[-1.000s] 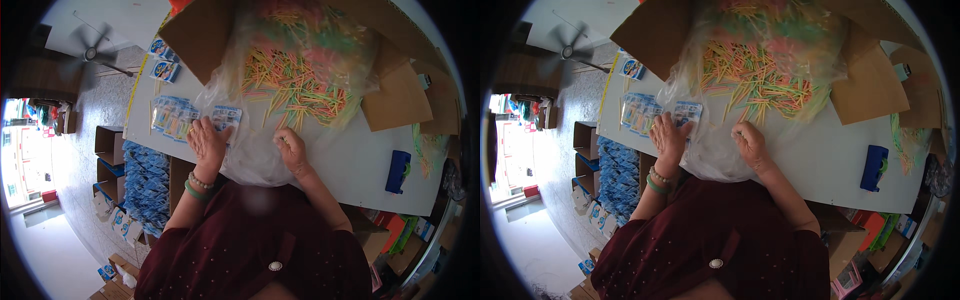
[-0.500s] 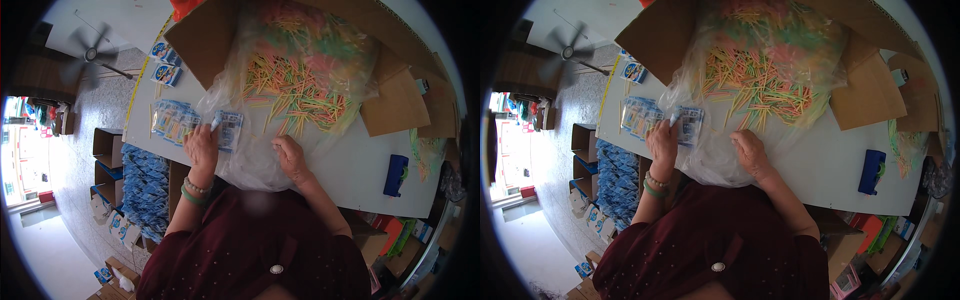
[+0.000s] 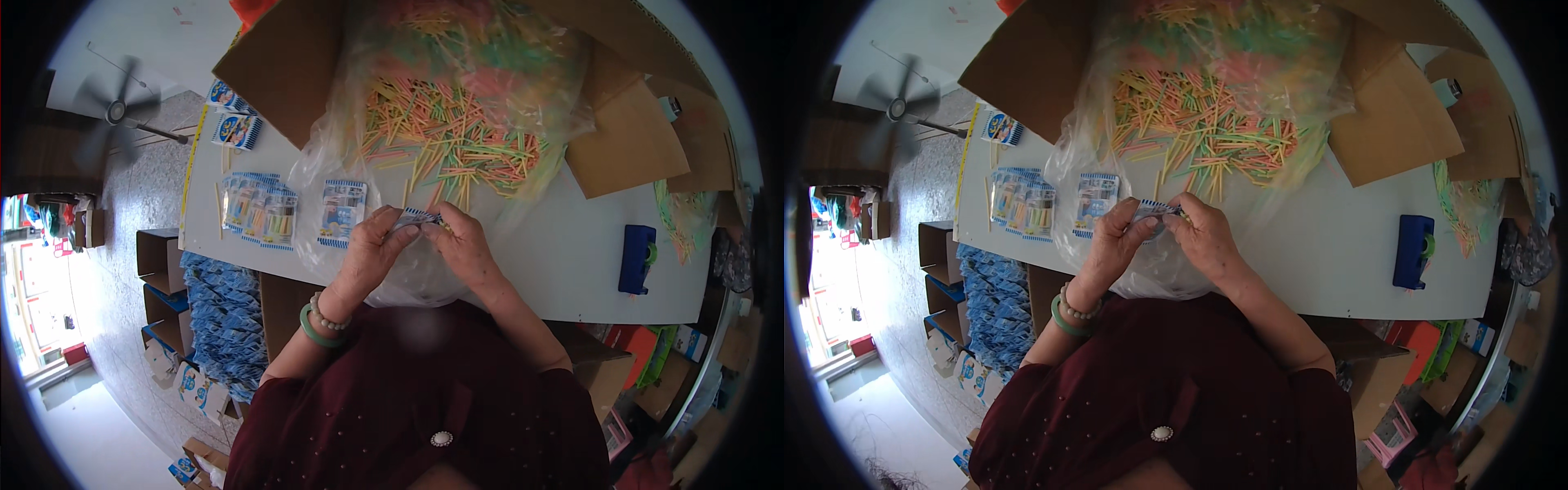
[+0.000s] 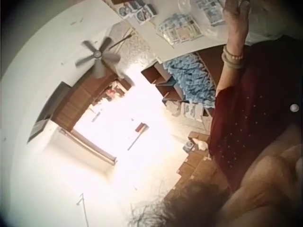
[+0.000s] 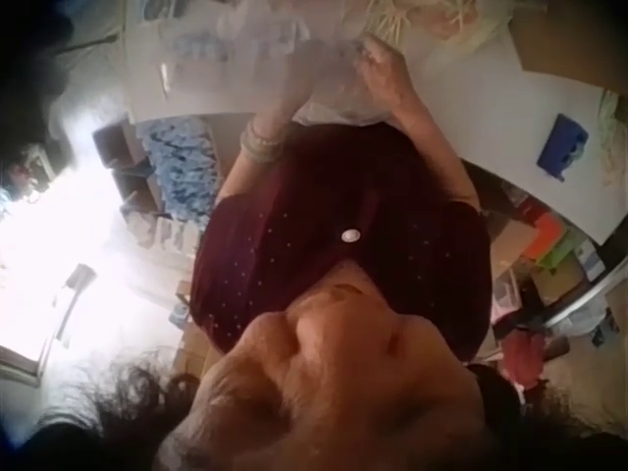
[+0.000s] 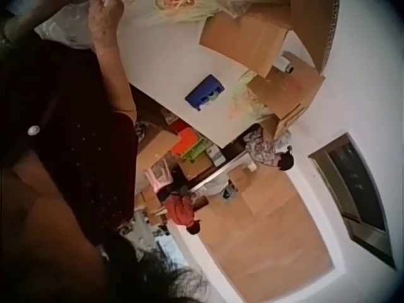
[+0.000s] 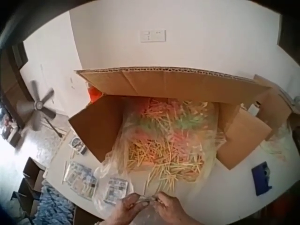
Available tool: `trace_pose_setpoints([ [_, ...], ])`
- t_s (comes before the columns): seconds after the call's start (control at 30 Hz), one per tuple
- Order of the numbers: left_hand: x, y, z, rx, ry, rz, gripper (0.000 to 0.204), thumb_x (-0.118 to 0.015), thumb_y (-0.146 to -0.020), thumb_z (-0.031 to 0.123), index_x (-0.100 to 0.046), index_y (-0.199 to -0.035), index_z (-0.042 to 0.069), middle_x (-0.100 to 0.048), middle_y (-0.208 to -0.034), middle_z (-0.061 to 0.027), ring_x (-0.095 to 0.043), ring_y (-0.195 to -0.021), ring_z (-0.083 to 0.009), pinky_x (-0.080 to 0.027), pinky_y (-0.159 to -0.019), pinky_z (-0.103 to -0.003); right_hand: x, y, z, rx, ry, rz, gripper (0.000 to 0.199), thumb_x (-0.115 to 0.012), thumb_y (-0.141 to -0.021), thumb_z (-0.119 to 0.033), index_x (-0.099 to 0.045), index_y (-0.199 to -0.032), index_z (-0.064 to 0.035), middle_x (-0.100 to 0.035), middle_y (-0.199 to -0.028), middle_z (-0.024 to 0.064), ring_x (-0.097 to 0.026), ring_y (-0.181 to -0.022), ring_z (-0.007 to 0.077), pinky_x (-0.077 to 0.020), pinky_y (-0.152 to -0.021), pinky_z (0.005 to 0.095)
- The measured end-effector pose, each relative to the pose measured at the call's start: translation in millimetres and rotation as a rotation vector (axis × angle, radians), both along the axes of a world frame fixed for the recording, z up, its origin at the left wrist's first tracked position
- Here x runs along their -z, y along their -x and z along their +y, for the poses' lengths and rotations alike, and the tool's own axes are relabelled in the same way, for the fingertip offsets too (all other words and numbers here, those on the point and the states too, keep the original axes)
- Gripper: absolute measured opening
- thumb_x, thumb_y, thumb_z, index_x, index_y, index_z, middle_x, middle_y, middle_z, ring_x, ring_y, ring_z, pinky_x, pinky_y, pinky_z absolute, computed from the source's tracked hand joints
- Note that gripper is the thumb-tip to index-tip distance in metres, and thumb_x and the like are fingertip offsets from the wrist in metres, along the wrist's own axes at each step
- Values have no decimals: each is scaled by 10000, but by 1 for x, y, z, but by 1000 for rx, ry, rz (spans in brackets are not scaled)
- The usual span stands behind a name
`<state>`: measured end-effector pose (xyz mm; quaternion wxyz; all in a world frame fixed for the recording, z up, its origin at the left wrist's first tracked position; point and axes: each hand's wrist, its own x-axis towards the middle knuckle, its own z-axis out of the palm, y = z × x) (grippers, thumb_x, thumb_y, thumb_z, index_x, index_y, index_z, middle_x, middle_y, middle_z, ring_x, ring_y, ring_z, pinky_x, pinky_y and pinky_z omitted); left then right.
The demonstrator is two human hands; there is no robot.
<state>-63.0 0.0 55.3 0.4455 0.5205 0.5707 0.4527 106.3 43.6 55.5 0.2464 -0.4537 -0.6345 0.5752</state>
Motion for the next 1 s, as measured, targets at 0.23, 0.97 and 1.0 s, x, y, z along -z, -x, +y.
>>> trace_pose_setpoints([
  [0.23, 8, -2, 2, 7, 44, -61, 235, -678, -832, 30, -501, -678, 21, -444, -691, 34, -391, -667, -44, -354, -594, -217, -2, -9, 4, -47, -50, 112, 140, -610, -875, -94, -556, -979, -18, -543, -730, 11, -491, -662, 75, -424, -596, 244],
  [0.97, 8, 3, -3, 41, -56, 52, 55, -681, -782, -48, -638, -799, -19, -547, -721, 1, -497, -663, -58, -414, -592, -223, -6, -15, 18, 341, -51, 658, 135, -491, -952, -151, -446, -975, -26, -622, -809, 129, -645, -774, 260, -526, -724, 390],
  [1.0, 9, 1, -4, 49, -48, 49, 67, -698, -774, -25, -632, -783, -19, -544, -700, -6, -496, -638, -70, -410, -572, -234, -21, -10, 21, 347, -56, 655, 135, -491, -952, -151, -446, -975, -26, -622, -809, 129, -645, -774, 260, -526, -724, 390],
])
